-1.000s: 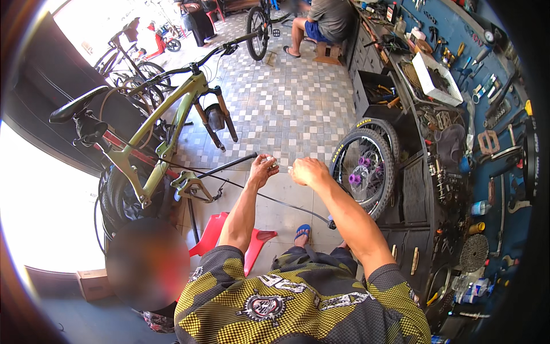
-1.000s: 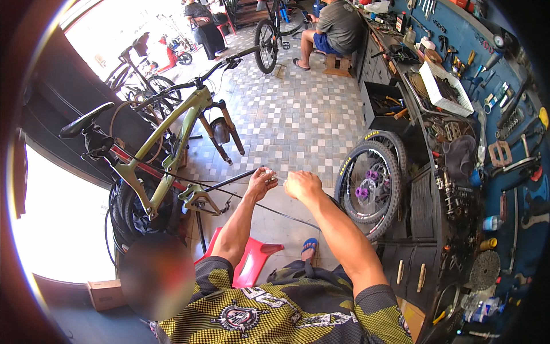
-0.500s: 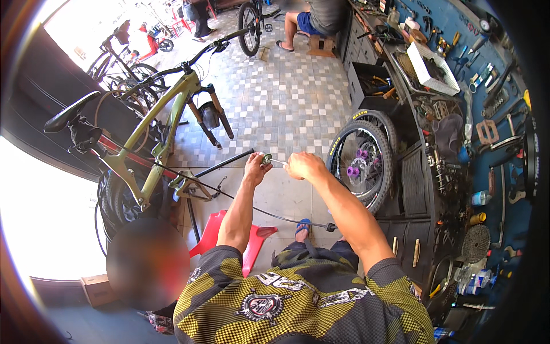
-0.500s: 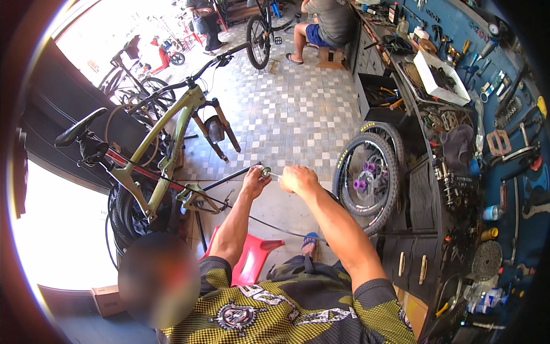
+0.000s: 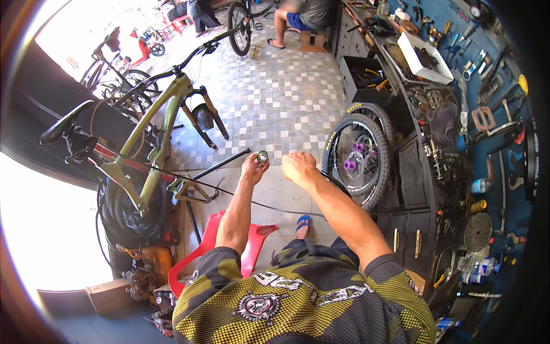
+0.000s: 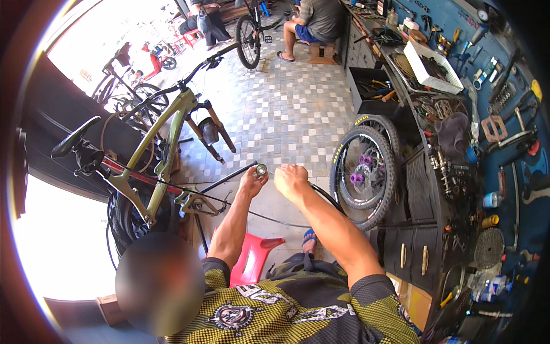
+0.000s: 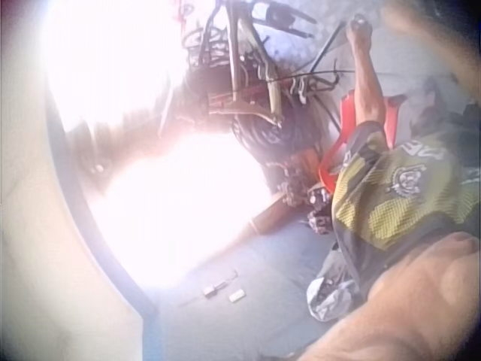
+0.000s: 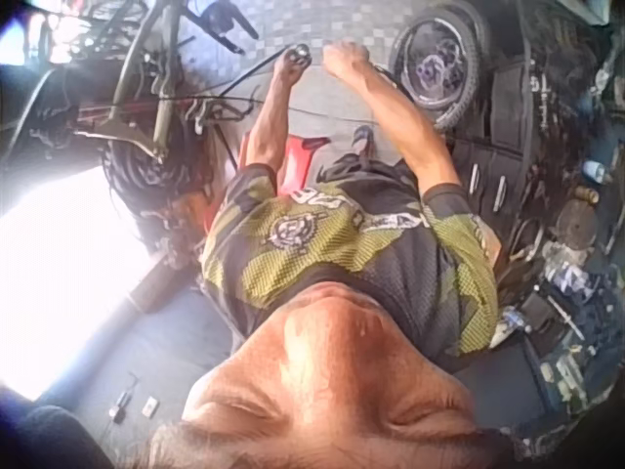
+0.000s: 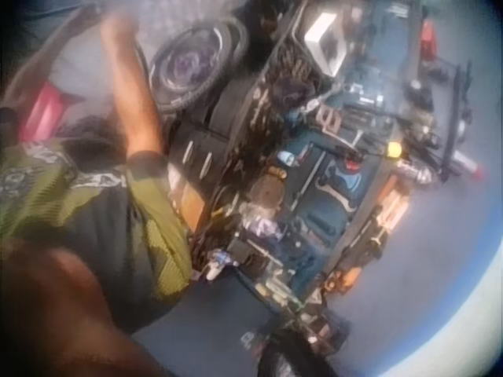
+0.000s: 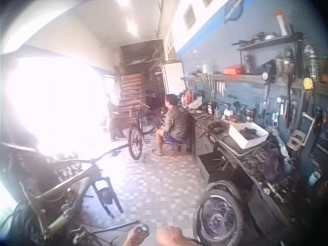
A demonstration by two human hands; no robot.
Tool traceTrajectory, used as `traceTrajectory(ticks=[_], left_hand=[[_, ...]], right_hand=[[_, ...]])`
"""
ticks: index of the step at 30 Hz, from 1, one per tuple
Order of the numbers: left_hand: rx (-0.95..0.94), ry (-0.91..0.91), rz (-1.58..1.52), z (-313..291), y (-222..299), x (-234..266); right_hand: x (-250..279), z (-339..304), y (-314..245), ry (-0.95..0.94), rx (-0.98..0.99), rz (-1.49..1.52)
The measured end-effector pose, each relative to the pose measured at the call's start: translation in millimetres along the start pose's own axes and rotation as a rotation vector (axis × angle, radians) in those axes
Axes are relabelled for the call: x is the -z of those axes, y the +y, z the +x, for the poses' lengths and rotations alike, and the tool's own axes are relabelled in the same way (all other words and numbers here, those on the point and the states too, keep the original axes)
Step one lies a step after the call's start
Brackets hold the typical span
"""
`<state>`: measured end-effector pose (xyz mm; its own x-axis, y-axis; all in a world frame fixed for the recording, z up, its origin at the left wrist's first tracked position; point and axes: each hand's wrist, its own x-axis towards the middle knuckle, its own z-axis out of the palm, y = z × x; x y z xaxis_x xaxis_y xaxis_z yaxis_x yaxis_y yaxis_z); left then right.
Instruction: The person wipes a small cylindrical bicycle part with a cloth, then uses a brush to scrub it in a metal tray. The person continues scrubbing the part repeatedly with the brush.
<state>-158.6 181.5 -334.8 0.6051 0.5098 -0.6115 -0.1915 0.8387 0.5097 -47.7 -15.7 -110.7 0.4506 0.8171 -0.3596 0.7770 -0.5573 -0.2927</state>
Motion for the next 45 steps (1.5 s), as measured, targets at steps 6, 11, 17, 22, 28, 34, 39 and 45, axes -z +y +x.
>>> traceTrajectory(ticks=[6, 11, 17, 22, 28, 34, 39, 45], left_hand=[[0.028, -0.035, -0.003, 7.7, -15.8, -0.1], [0.07, 0.022, 0.083, 3.8, -34.4, 3.8], [0.142, -0.067, 0.425, -42.0, -99.1, -23.8], [0.257, -0.075, 0.581, -82.1, -173.5, -28.6], [0.291, -0.13, 0.724, -158.4, -273.5, -87.7], [0.176, -0.263, 0.886, -218.0, -337.9, -152.3], [0.087, -0.279, 0.934, -247.8, -342.2, -185.3], [0.014, -0.324, 0.959, -228.5, -332.3, -224.0]], right_hand=[[-5.0, -14.2, 18.7, 0.003, -0.033, 0.079], [-52.7, -65.2, 92.6, 0.007, -0.108, 0.242], [-193.5, -213.7, 251.8, 0.177, -0.499, 0.514], [-241.3, -359.9, 330.5, 0.398, -0.849, 0.498], [-258.2, -450.3, 363.8, 0.406, -1.03, 0.568], [-266.1, -431.2, 393.1, 0.704, -0.798, 0.812], [-213.0, -377.2, 402.2, 0.821, -0.704, 0.997], [-172.2, -306.5, 419.6, 1.094, -0.622, 1.013]])
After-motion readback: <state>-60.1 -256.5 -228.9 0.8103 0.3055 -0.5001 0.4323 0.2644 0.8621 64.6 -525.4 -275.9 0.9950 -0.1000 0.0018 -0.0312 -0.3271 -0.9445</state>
